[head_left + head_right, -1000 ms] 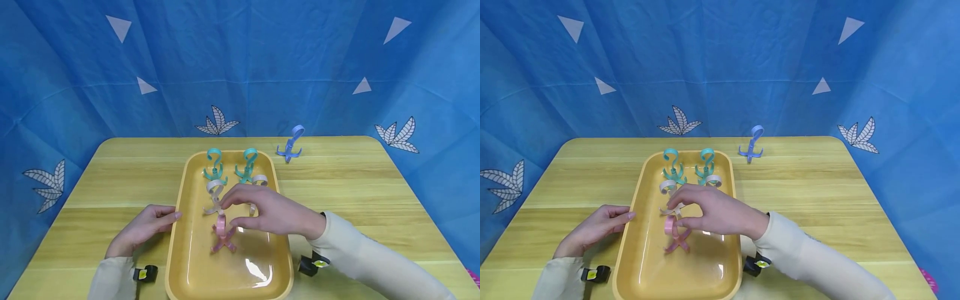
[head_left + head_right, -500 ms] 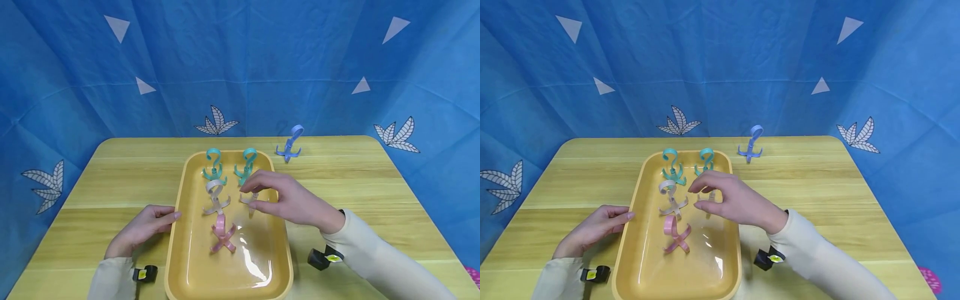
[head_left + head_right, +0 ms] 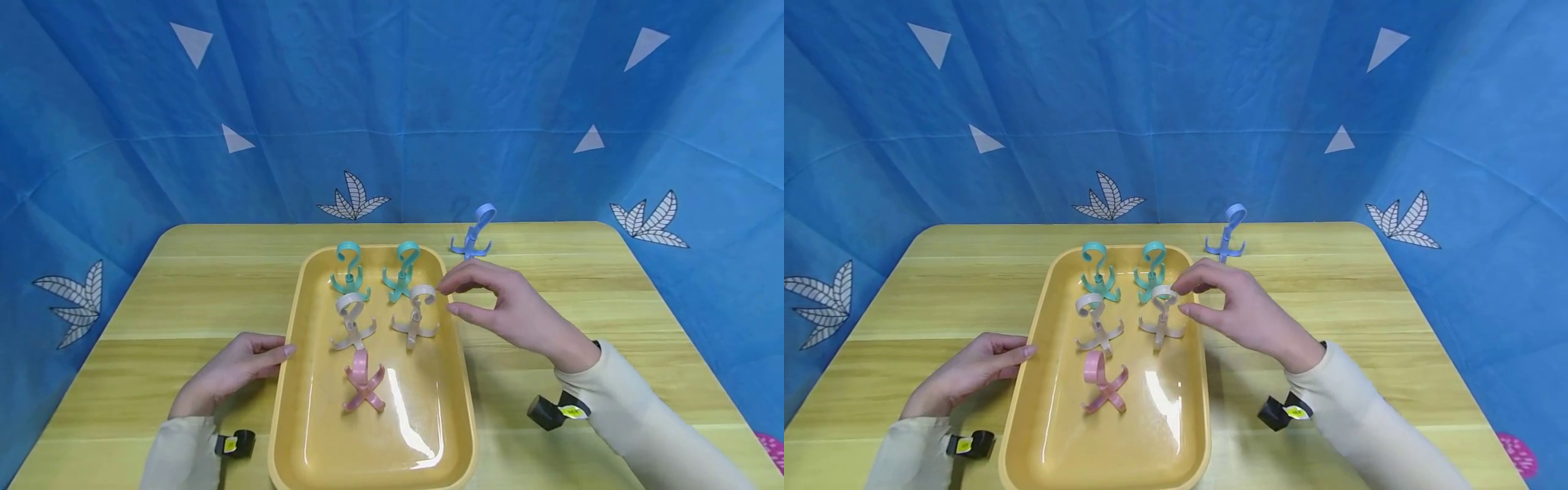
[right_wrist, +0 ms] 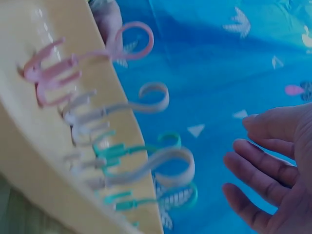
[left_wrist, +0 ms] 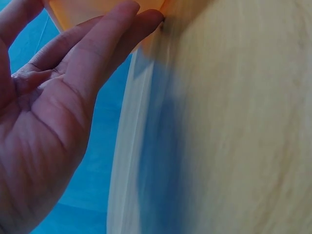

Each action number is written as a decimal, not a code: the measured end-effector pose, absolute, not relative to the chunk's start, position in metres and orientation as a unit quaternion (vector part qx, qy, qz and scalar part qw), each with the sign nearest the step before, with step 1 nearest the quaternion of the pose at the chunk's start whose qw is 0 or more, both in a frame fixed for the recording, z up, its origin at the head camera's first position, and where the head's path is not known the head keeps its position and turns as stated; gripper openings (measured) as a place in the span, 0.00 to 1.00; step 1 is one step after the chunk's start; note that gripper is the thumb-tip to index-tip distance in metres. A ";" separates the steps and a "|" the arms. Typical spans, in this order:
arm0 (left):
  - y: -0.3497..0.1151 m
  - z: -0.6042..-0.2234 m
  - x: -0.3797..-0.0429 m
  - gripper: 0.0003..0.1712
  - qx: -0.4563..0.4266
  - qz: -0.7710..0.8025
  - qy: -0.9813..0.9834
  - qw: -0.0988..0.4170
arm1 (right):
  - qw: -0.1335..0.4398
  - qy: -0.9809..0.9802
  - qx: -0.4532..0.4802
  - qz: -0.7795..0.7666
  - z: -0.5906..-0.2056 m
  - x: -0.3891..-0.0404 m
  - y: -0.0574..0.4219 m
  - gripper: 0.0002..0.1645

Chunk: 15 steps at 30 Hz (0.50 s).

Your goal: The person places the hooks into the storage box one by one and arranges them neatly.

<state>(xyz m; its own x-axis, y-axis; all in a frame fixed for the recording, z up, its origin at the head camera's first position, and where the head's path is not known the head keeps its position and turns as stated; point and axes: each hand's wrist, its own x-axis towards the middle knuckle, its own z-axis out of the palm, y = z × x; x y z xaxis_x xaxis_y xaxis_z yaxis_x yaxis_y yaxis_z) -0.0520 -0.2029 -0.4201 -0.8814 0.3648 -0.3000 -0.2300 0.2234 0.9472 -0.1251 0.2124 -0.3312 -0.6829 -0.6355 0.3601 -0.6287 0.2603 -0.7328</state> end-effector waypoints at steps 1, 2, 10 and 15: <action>-0.203 -0.420 -0.052 0.30 0.046 0.622 0.744 0.240 | 0.003 0.799 -0.386 -0.460 -0.332 -0.127 0.215 0.15; -0.203 -0.420 -0.052 0.30 0.046 0.624 0.742 0.240 | 0.002 0.805 -0.374 -0.460 -0.333 -0.129 0.218 0.14; -0.203 -0.421 -0.052 0.30 0.047 0.623 0.743 0.239 | -0.027 0.826 -0.315 -0.467 -0.336 -0.140 0.236 0.14; -0.203 -0.421 -0.052 0.30 0.051 0.628 0.738 0.239 | -0.047 0.831 -0.302 -0.465 -0.338 -0.146 0.242 0.13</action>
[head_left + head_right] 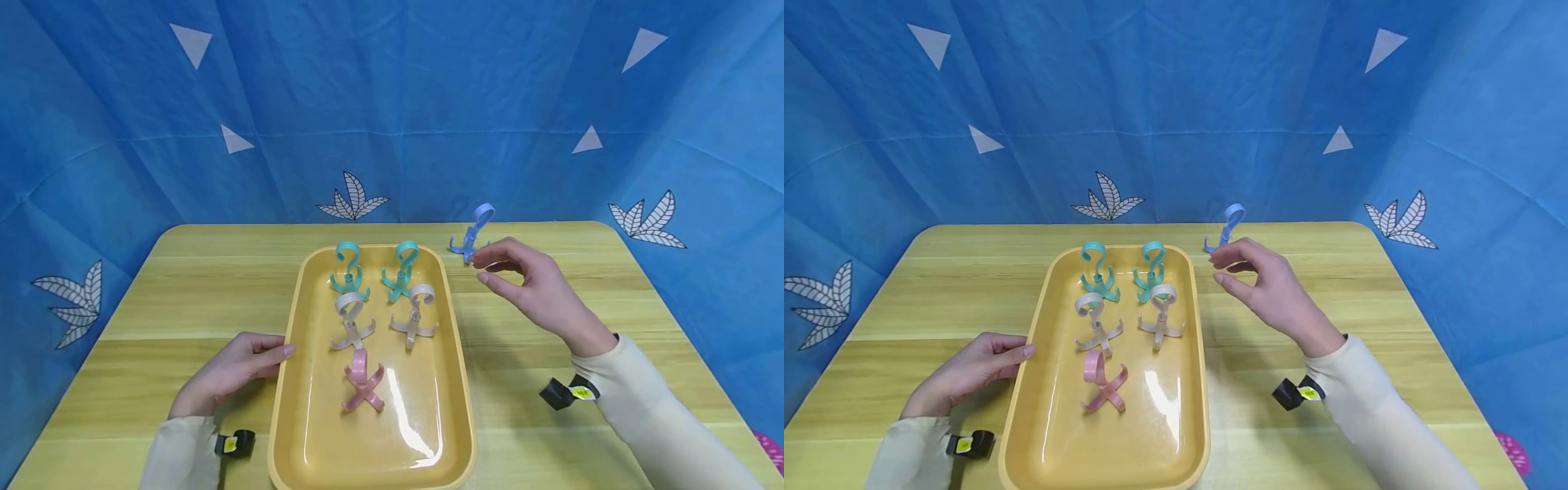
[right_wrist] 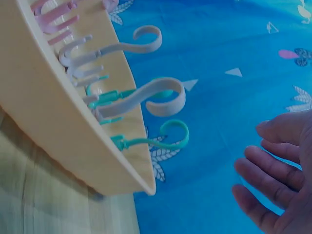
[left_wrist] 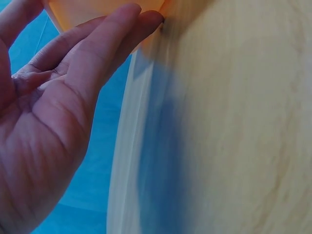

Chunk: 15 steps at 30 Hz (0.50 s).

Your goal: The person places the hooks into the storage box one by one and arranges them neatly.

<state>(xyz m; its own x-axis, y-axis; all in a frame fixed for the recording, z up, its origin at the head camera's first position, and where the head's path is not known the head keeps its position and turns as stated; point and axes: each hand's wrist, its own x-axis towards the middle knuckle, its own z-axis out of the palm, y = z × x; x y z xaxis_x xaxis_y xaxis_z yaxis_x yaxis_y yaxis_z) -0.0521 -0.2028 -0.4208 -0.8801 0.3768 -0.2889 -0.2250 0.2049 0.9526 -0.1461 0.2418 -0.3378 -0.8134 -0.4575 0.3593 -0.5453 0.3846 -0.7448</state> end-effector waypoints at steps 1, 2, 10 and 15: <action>-0.203 -0.421 -0.052 0.29 0.053 0.630 0.737 0.240 | 0.049 -0.831 0.299 0.466 -0.338 -0.147 0.243 0.13; -0.202 -0.421 -0.053 0.29 0.055 0.633 0.734 0.242 | 0.051 -0.831 0.295 0.469 -0.339 -0.147 0.244 0.12; -0.202 -0.423 -0.054 0.27 0.061 0.630 0.735 0.243 | 0.050 -0.833 0.277 0.476 -0.344 -0.153 0.248 0.11; -0.203 -0.424 -0.053 0.26 0.065 0.621 0.743 0.240 | 0.050 -0.847 0.246 0.469 -0.347 -0.160 0.251 0.11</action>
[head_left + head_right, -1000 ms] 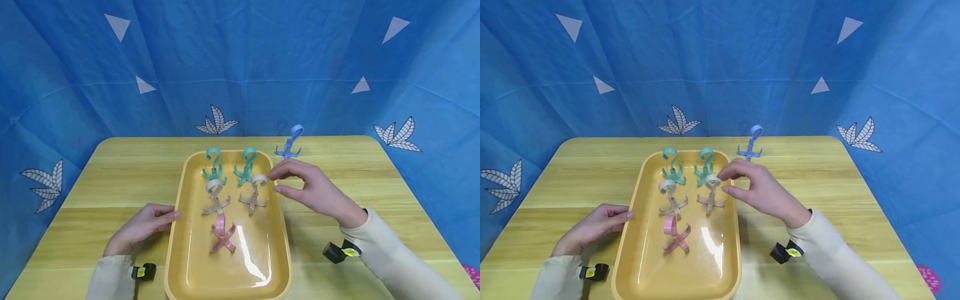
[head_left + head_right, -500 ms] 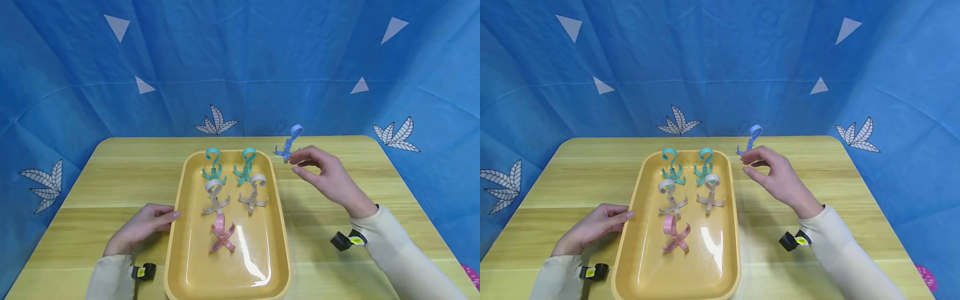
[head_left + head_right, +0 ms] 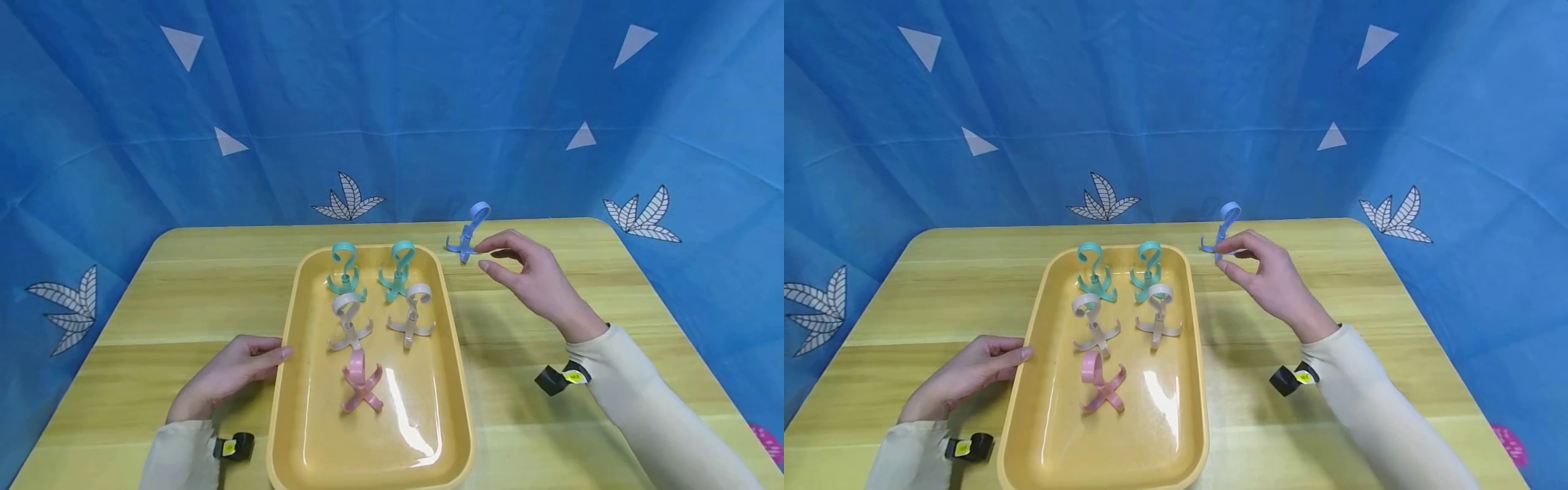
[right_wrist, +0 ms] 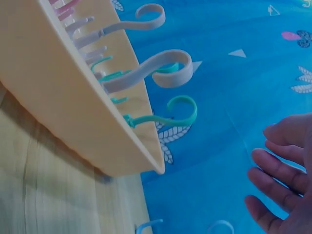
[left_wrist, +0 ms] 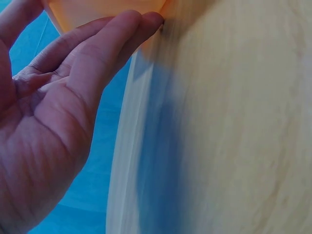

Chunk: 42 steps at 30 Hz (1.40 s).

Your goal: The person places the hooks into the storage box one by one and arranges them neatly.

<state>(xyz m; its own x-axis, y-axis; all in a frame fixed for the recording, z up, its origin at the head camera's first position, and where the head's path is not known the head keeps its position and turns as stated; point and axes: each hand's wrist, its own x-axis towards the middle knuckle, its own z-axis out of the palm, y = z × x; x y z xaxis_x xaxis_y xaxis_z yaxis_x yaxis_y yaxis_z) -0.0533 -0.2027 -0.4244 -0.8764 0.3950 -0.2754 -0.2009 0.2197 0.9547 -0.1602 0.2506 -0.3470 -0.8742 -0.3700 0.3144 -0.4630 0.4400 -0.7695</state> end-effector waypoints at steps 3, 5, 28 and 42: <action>-0.203 -0.425 -0.053 0.26 0.067 0.623 0.741 0.240 | 0.051 -0.855 0.220 0.466 -0.350 -0.166 0.253 0.12; -0.203 -0.425 -0.053 0.27 0.066 0.626 0.739 0.242 | 0.053 -0.856 0.208 0.470 -0.352 -0.170 0.254 0.13; -0.204 -0.422 -0.052 0.28 0.059 0.637 0.728 0.246 | 0.118 -0.821 0.163 0.534 -0.364 -0.215 0.243 0.21; -0.203 -0.421 -0.051 0.27 0.066 0.631 0.733 0.245 | 0.119 -0.832 0.074 0.538 -0.387 -0.250 0.229 0.34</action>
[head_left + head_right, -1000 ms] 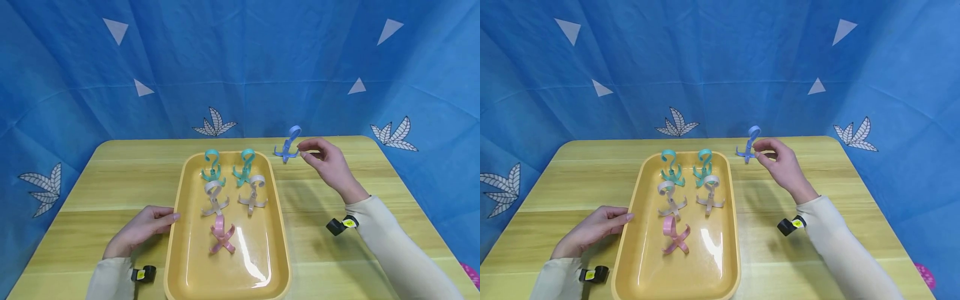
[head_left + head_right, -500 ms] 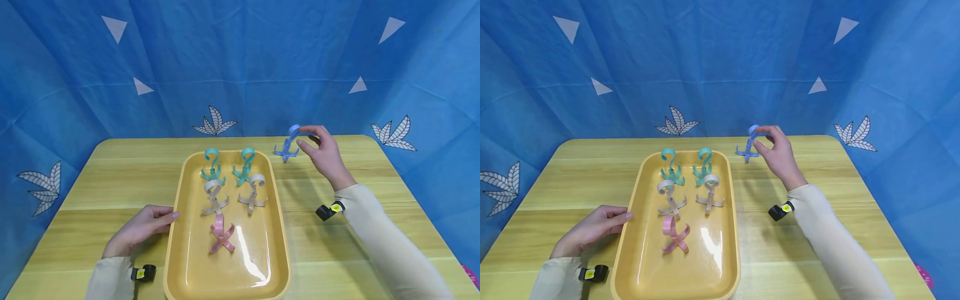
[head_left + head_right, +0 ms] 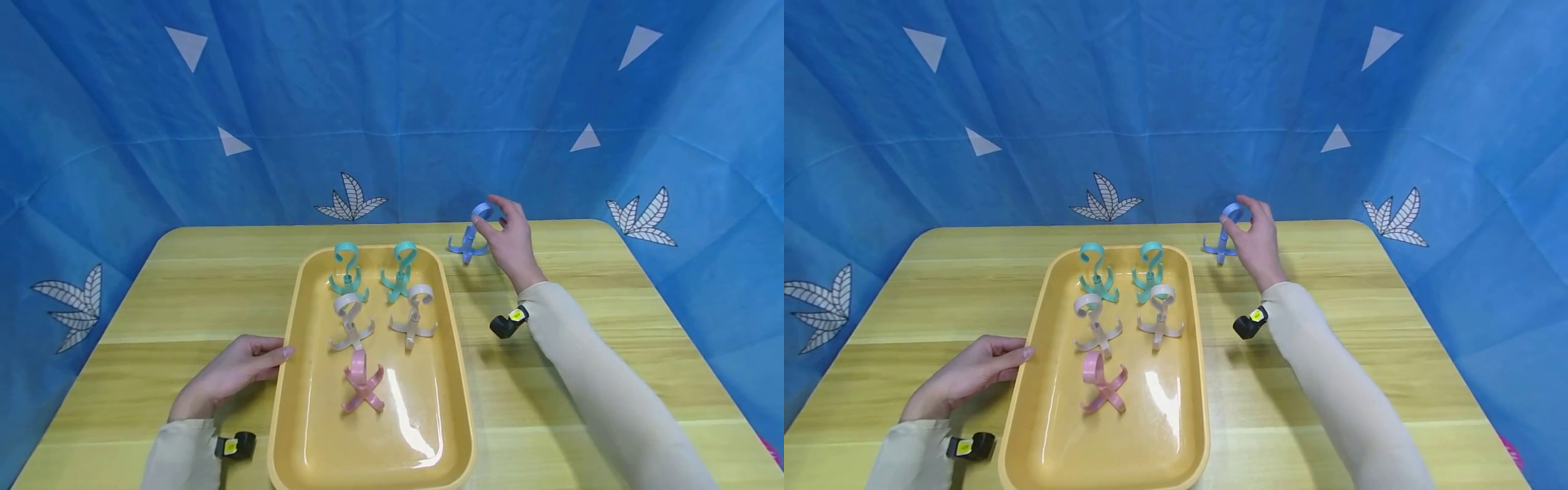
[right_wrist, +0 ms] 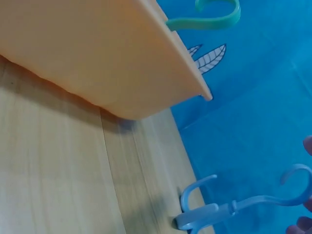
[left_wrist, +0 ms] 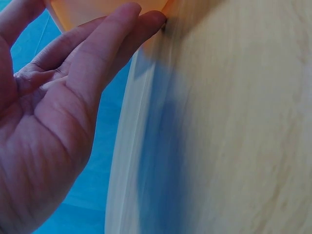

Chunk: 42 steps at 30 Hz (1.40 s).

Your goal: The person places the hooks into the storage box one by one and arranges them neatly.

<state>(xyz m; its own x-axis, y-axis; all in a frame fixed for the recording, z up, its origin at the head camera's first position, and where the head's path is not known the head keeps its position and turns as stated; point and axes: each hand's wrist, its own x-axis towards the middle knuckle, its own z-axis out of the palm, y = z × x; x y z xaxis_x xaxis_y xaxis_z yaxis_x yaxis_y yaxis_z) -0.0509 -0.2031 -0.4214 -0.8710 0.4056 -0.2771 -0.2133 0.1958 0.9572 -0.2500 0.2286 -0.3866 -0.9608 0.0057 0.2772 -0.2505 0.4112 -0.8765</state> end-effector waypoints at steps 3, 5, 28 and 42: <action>-0.203 -0.423 -0.052 0.27 0.066 0.629 0.734 0.247 | 0.110 -0.838 0.065 0.531 -0.389 -0.255 0.227 0.36; -0.203 -0.423 -0.052 0.27 0.064 0.629 0.734 0.247 | 0.106 -0.840 0.062 0.528 -0.391 -0.258 0.226 0.38; -0.202 -0.424 -0.053 0.27 0.062 0.633 0.731 0.247 | 0.075 -0.859 0.053 0.504 -0.392 -0.271 0.225 0.34; -0.203 -0.422 -0.052 0.27 0.066 0.639 0.723 0.254 | 0.051 -0.851 0.048 0.521 -0.391 -0.268 0.228 0.32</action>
<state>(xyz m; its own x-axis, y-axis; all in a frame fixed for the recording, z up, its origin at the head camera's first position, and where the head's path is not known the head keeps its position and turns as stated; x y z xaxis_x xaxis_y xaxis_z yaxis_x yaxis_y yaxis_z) -0.0523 -0.2030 -0.4220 -0.8625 0.4202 -0.2819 -0.2281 0.1743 0.9579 -0.2677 0.2279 -0.3906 -0.9902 -0.0290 0.1364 -0.1346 0.4532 -0.8812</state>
